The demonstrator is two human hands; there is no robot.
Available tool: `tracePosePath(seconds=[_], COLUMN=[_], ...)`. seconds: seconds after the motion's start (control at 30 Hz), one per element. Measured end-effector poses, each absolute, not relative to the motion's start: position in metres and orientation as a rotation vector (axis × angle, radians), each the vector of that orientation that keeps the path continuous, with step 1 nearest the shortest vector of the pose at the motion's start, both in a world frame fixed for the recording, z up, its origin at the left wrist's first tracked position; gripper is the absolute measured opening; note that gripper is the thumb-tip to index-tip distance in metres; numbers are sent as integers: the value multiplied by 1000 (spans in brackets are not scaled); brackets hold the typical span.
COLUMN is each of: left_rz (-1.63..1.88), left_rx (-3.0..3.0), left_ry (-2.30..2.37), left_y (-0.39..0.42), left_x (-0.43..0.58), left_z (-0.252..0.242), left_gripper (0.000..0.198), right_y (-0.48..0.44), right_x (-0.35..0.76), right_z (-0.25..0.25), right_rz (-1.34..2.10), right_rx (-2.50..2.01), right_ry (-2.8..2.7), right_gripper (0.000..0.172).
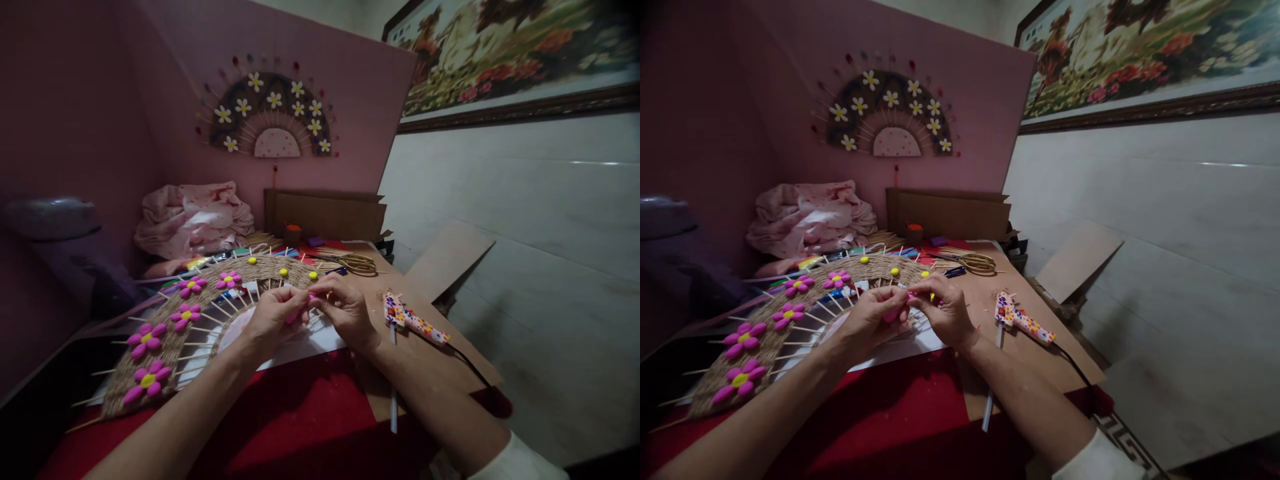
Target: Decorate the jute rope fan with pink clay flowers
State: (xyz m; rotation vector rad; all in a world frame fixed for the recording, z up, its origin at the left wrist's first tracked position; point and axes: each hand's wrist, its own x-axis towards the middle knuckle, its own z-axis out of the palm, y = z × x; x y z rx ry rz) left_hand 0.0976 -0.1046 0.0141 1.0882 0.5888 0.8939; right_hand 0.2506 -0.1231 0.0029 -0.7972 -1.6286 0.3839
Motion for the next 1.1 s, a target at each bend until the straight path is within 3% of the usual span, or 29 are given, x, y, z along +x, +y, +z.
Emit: tracePosePath(seconds=[0.93, 1.1], left_rz=[905, 923], left_rx=[1001, 1013], left_ry=[632, 628], left_y=[-107, -110], left_x=[99, 99], left_z=[16, 22], left_gripper=[38, 35], right_y=[-126, -126], right_x=[249, 251], right_z=[7, 6], right_rz=[377, 357], right_rx=[-771, -813], right_ry=[-1589, -1614], right_gripper=[2, 13])
